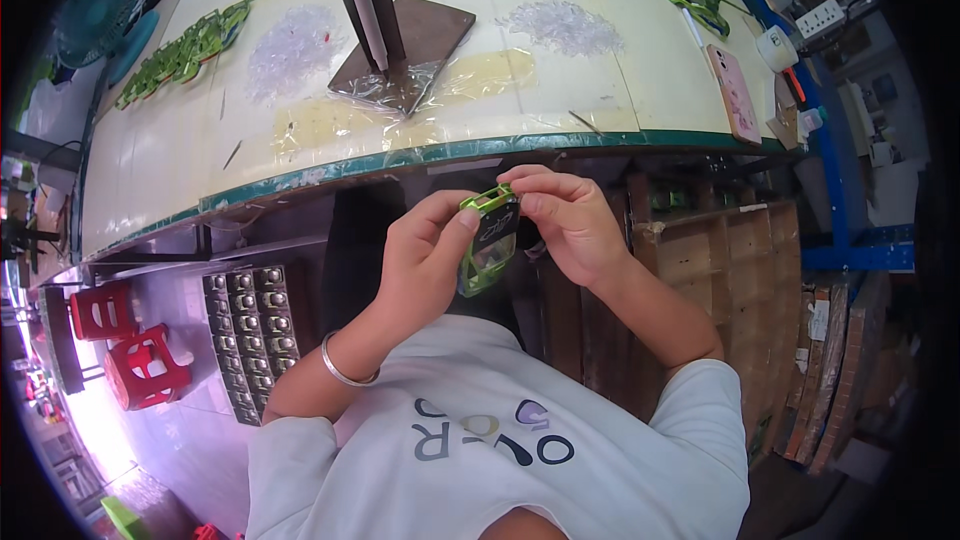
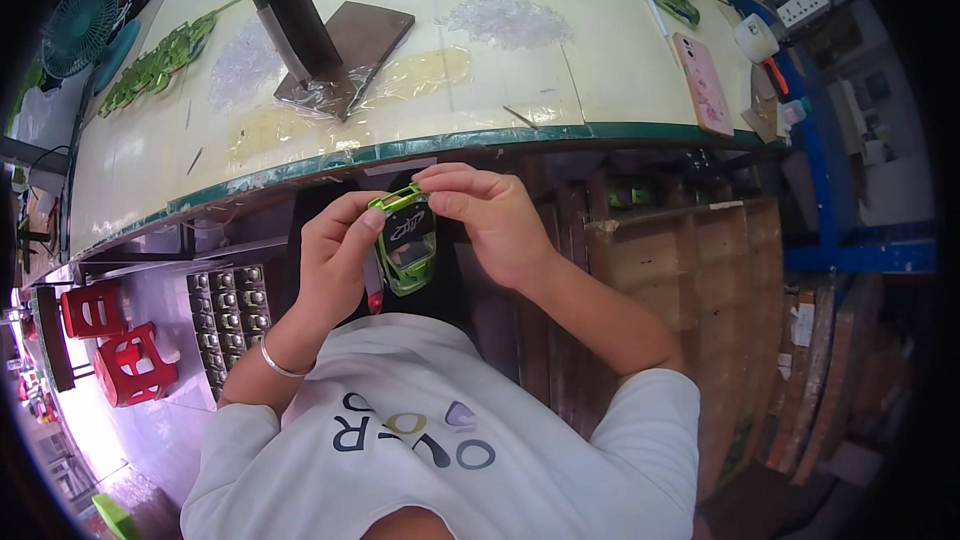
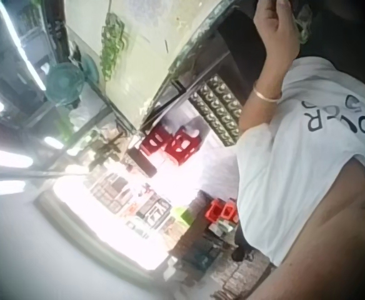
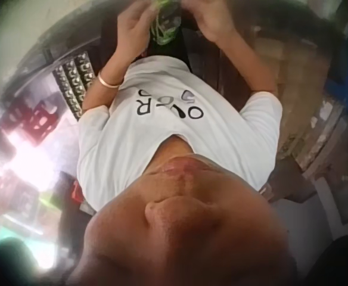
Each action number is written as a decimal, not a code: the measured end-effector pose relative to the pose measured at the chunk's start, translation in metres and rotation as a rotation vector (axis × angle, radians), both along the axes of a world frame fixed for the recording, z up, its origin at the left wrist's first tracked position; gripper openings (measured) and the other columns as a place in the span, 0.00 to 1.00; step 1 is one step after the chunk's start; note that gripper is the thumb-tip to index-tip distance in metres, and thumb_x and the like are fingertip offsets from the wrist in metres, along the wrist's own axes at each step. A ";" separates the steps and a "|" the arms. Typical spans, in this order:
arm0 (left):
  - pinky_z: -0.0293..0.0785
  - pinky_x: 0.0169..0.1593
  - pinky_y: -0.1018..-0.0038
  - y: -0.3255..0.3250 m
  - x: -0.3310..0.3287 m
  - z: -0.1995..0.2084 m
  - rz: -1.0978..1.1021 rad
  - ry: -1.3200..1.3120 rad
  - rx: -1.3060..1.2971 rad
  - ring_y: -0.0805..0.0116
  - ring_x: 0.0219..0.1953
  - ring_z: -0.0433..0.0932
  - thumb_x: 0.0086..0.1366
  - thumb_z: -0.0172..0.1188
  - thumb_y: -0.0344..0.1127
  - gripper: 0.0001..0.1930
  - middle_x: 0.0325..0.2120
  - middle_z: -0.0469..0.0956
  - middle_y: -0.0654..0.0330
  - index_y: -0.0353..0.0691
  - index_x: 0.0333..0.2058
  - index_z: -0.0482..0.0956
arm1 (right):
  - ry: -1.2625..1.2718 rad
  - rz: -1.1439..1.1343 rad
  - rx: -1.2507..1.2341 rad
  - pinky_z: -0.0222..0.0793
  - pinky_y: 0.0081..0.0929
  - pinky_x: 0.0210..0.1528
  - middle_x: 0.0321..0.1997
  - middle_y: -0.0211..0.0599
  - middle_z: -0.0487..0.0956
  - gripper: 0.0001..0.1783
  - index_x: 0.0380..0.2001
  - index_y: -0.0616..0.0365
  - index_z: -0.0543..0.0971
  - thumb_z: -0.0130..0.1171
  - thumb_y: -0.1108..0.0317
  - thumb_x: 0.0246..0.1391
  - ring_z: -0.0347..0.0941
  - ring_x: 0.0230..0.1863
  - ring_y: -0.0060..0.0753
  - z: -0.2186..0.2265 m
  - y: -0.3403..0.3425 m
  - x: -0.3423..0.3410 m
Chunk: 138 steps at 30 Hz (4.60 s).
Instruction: The person assembles green plastic frames by inserting small black components into them. They handle the parts one by one, using their fingers to press the components into place, and occasionally use a white marker to mark the parts. The finished assemblies are placed on the table.
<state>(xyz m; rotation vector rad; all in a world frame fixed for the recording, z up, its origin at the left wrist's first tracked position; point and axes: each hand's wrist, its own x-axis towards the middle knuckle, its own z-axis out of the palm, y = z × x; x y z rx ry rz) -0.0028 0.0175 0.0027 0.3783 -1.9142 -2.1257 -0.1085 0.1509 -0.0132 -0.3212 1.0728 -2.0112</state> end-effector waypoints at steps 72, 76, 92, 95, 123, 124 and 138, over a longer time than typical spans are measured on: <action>0.58 0.50 0.72 -0.032 0.000 -0.028 -0.228 0.215 0.474 0.67 0.43 0.66 0.52 0.50 0.47 0.27 0.44 0.63 0.54 0.33 0.46 0.62 | -0.036 0.264 -0.190 0.72 0.32 0.31 0.50 0.55 0.62 0.41 0.58 0.45 0.42 0.52 0.64 0.43 0.70 0.37 0.43 0.013 -0.013 0.035; 0.60 0.50 0.72 -0.031 -0.003 -0.022 -0.259 0.187 0.690 0.67 0.49 0.62 0.45 0.60 0.47 0.43 0.48 0.59 0.56 0.37 0.55 0.46 | -0.355 0.185 -0.175 0.70 0.32 0.36 0.50 0.57 0.63 0.33 0.54 0.58 0.54 0.34 0.47 0.50 0.69 0.36 0.42 0.012 -0.042 0.021; 0.60 0.51 0.72 -0.061 -0.027 0.011 -0.123 0.219 0.635 0.65 0.50 0.62 0.37 0.69 0.39 0.51 0.48 0.59 0.56 0.38 0.56 0.44 | -0.418 0.124 -0.340 0.67 0.25 0.35 0.30 0.46 0.74 0.30 0.42 0.62 0.69 0.31 0.46 0.53 0.71 0.30 0.34 0.042 -0.098 0.011; 0.63 0.46 0.75 -0.064 -0.026 0.012 -0.138 0.201 0.633 0.67 0.47 0.63 0.37 0.69 0.38 0.49 0.45 0.61 0.57 0.38 0.55 0.45 | -0.428 0.123 -0.352 0.67 0.24 0.35 0.30 0.46 0.74 0.31 0.42 0.62 0.70 0.31 0.46 0.52 0.71 0.30 0.34 0.045 -0.098 0.012; 0.66 0.25 0.80 -0.071 -0.032 0.034 -0.104 0.152 0.509 0.74 0.26 0.67 0.44 0.64 0.42 0.45 0.37 0.66 0.51 0.23 0.50 0.44 | -0.403 -0.067 -0.104 0.65 0.26 0.20 0.26 0.38 0.73 0.30 0.37 0.56 0.71 0.35 0.41 0.50 0.69 0.21 0.34 0.064 -0.096 0.016; 0.67 0.25 0.80 -0.071 -0.031 0.034 -0.118 0.146 0.510 0.73 0.27 0.67 0.44 0.64 0.41 0.45 0.37 0.65 0.51 0.23 0.50 0.43 | -0.390 -0.080 -0.096 0.64 0.26 0.19 0.26 0.39 0.73 0.30 0.37 0.57 0.71 0.34 0.40 0.49 0.69 0.20 0.34 0.063 -0.096 0.016; 0.56 0.53 0.65 -0.071 -0.007 0.014 -0.114 0.189 0.285 0.60 0.51 0.60 0.40 0.68 0.34 0.51 0.49 0.59 0.46 0.33 0.55 0.38 | -0.525 0.423 -0.323 0.61 0.23 0.11 0.23 0.51 0.72 0.31 0.36 0.64 0.70 0.31 0.45 0.50 0.64 0.11 0.32 0.021 -0.096 -0.020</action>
